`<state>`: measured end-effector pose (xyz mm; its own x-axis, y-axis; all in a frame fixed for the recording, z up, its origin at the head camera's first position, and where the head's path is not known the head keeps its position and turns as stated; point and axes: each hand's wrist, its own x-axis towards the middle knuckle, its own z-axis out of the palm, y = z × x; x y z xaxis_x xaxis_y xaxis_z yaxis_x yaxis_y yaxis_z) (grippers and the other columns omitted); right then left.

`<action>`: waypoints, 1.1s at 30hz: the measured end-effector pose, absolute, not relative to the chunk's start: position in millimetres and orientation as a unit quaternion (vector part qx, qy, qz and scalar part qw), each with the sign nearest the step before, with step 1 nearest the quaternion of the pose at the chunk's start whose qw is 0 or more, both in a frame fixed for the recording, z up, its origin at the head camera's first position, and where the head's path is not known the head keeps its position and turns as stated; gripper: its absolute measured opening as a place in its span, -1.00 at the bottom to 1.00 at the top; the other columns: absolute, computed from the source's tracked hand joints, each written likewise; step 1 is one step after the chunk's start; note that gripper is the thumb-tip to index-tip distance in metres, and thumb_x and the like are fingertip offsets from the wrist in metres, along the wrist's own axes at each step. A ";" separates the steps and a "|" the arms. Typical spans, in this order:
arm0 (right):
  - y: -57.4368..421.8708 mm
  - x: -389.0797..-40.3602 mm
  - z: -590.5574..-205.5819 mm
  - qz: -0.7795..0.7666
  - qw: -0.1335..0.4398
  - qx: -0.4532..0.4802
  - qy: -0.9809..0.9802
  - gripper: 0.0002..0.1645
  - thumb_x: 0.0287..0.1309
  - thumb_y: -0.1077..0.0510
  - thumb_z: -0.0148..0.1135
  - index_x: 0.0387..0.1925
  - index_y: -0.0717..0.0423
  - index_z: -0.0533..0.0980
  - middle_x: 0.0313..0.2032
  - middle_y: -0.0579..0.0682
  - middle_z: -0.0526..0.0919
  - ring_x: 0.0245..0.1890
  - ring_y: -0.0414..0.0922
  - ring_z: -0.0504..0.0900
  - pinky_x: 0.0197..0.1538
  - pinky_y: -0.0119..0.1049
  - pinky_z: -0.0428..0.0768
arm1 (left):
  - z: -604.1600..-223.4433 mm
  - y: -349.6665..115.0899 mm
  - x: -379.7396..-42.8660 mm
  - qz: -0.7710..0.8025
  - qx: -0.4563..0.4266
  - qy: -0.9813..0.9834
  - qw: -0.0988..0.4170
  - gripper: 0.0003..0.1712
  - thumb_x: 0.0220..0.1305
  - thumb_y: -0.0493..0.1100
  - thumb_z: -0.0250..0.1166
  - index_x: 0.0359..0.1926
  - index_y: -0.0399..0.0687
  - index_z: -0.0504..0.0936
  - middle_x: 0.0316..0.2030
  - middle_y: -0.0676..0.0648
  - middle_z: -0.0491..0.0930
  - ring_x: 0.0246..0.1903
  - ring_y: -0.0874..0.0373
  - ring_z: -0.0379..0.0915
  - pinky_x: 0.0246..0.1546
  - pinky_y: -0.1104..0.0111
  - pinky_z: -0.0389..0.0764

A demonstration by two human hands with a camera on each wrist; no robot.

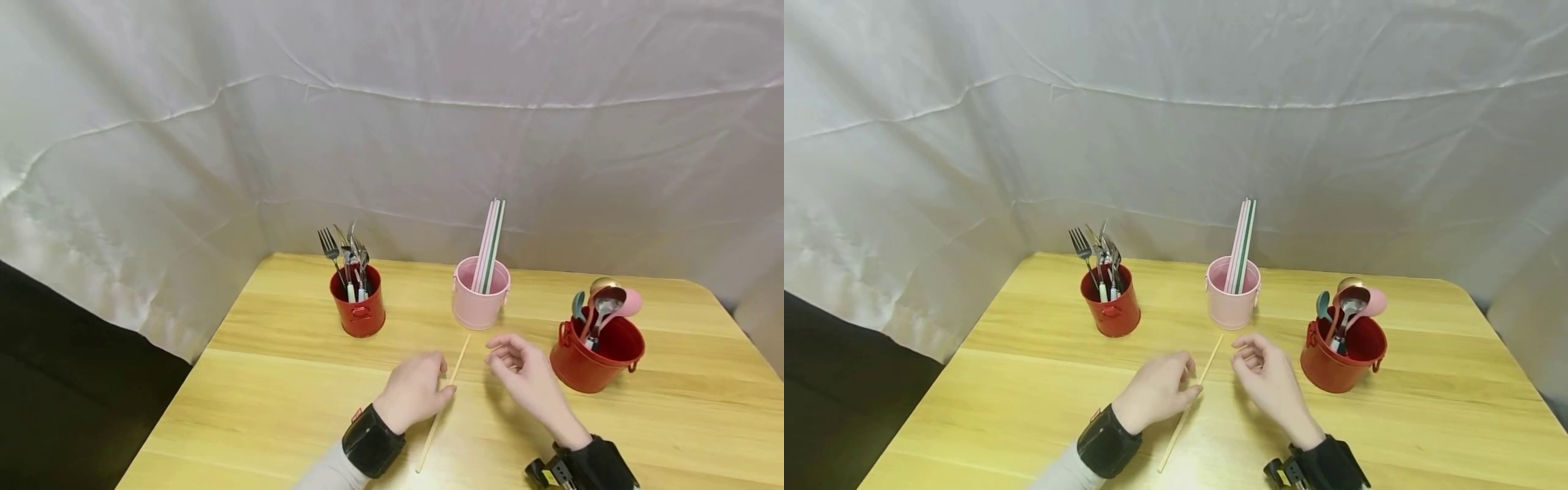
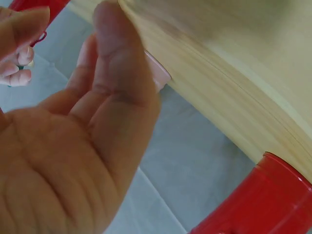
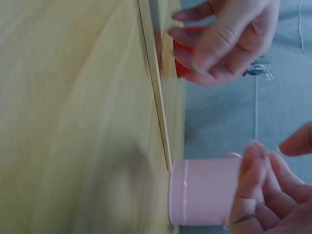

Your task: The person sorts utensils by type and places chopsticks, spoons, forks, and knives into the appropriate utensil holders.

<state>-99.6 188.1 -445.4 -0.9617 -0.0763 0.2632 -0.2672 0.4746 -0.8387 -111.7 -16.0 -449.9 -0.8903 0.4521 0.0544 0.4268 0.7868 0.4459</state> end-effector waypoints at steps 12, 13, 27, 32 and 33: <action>194.8 -99.5 -437.5 0.449 0.092 0.108 -0.882 -0.84 0.05 0.34 0.20 -0.26 0.18 0.53 -0.44 -0.05 0.64 -0.47 -0.22 0.57 -0.34 -0.33 0.58 | -453.6 -9.8 -102.6 0.189 0.226 0.955 0.029 -0.66 0.01 0.01 0.38 -0.41 -0.05 0.41 -0.53 0.05 0.42 -0.52 0.13 0.42 -0.56 0.31 0.43; 195.0 -99.5 -437.6 0.445 0.092 0.106 -0.885 -0.84 0.05 0.33 0.19 -0.27 0.18 0.53 -0.44 -0.05 0.64 -0.47 -0.22 0.57 -0.34 -0.33 0.58 | -453.9 -9.1 -102.1 0.185 0.225 0.956 0.028 -0.66 0.00 0.00 0.38 -0.41 -0.06 0.41 -0.52 0.04 0.43 -0.51 0.11 0.44 -0.56 0.30 0.44; 195.0 -100.6 -439.3 0.427 0.081 0.097 -0.896 -0.84 0.04 0.33 0.17 -0.28 0.15 0.53 -0.45 -0.04 0.63 -0.47 -0.19 0.58 -0.34 -0.29 0.58 | -459.4 -5.2 -100.9 0.164 0.216 0.962 0.027 -0.78 -0.07 -0.23 0.33 -0.38 -0.14 0.47 -0.51 -0.01 0.44 -0.48 0.03 0.49 -0.54 0.25 0.50; 194.7 -100.0 -440.2 0.430 0.074 0.097 -0.895 -0.83 0.04 0.33 0.16 -0.27 0.15 0.52 -0.44 -0.04 0.63 -0.46 -0.19 0.58 -0.34 -0.29 0.57 | -459.8 -8.8 -103.0 0.169 0.214 0.962 0.028 -0.80 -0.08 -0.29 0.31 -0.45 -0.11 0.42 -0.58 0.02 0.39 -0.56 0.10 0.42 -0.60 0.29 0.46; 194.7 -99.8 -440.5 0.429 0.074 0.097 -0.895 -0.83 0.04 0.33 0.16 -0.27 0.15 0.52 -0.45 -0.04 0.63 -0.46 -0.19 0.58 -0.33 -0.29 0.57 | -459.7 -9.7 -103.2 0.169 0.213 0.962 0.026 -0.80 -0.08 -0.30 0.32 -0.46 -0.11 0.42 -0.59 0.02 0.38 -0.57 0.11 0.41 -0.61 0.29 0.45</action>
<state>-99.8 194.7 -440.5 -0.9703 -0.1098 0.2156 -0.2369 0.6129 -0.7539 -103.2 -9.7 -459.7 -0.9079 0.4187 0.0215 0.4010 0.8522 0.3360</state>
